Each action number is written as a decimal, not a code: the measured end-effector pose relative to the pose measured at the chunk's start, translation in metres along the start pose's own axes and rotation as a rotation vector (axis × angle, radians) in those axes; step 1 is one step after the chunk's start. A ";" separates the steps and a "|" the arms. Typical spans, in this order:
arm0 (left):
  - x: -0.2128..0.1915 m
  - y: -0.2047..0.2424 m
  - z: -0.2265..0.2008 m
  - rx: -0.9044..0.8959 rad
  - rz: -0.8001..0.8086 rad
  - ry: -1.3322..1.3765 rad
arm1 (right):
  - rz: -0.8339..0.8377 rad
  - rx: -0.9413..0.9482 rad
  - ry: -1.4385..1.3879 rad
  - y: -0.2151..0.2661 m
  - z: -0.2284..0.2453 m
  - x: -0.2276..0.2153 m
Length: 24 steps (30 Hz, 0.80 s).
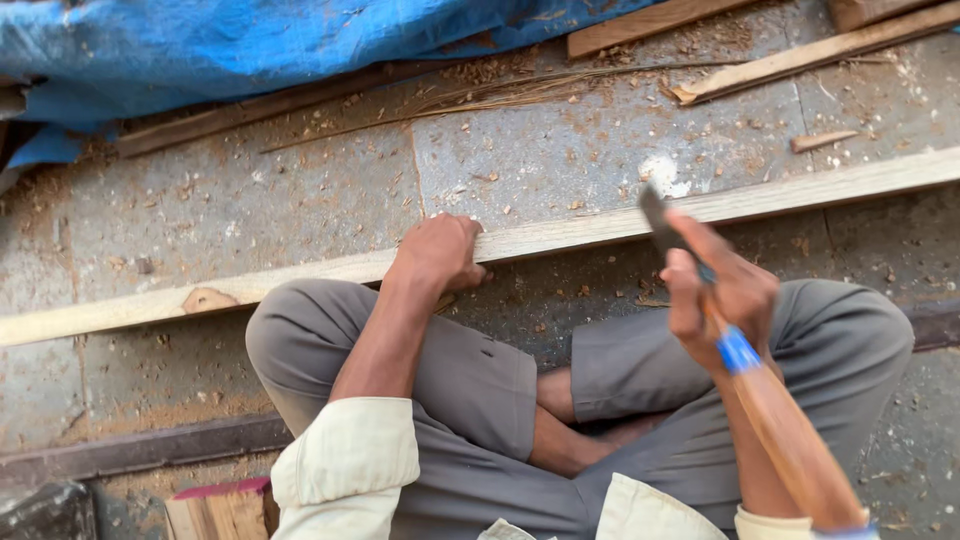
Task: The person is using a chisel to carve out a groove in a long wooden plank while sitting on the workshop floor.
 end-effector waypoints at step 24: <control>0.002 0.004 -0.009 0.052 -0.046 -0.012 | 0.049 0.156 -0.020 0.008 -0.028 -0.004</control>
Point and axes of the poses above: each hand's wrist, its own y-axis away from the middle knuckle, its own x-axis out of the palm, z = x × y, the point moved 3 cm from there along -y, towards the middle knuckle, and after that the axes turned 11 degrees about x, right-handed, at the moved point
